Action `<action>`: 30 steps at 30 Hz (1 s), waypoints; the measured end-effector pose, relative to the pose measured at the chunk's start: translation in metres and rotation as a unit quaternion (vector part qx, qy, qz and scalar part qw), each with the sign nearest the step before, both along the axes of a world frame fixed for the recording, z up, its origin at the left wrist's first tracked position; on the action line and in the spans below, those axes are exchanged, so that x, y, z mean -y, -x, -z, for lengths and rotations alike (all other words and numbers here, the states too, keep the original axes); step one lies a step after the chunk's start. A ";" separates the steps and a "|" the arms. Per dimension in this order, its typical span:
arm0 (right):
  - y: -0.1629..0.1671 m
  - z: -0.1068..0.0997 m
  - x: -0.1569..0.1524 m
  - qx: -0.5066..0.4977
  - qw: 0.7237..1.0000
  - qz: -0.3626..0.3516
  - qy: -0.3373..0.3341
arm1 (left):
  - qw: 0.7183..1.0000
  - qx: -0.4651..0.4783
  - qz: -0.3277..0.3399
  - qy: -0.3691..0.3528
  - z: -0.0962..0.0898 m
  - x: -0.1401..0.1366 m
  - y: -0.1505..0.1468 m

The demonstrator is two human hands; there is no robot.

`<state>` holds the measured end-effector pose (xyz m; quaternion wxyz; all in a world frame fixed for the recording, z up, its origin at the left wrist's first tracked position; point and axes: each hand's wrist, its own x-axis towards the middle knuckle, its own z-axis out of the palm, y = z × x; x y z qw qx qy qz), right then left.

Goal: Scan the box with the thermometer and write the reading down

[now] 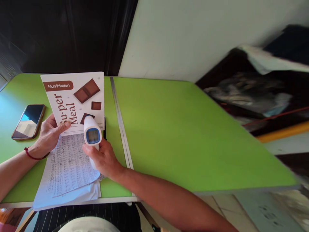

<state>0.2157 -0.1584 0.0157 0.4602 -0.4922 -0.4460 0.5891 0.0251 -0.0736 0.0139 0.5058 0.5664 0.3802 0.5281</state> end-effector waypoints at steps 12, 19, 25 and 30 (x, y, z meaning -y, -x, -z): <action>0.002 0.003 0.002 -0.005 1.000 -0.010 -0.002 | 1.000 0.001 -0.006 0.008 -0.001 0.001 -0.001; 0.001 0.002 0.003 0.004 1.000 -0.014 -0.005 | 1.000 0.004 0.002 -0.006 0.001 0.000 -0.001; 0.001 0.002 0.002 0.004 1.000 -0.013 -0.006 | 1.000 0.002 -0.005 -0.002 -0.001 0.000 -0.002; 0.001 0.001 0.000 -0.006 1.000 -0.019 -0.016 | 1.000 0.009 -0.001 -0.012 -0.001 -0.001 -0.002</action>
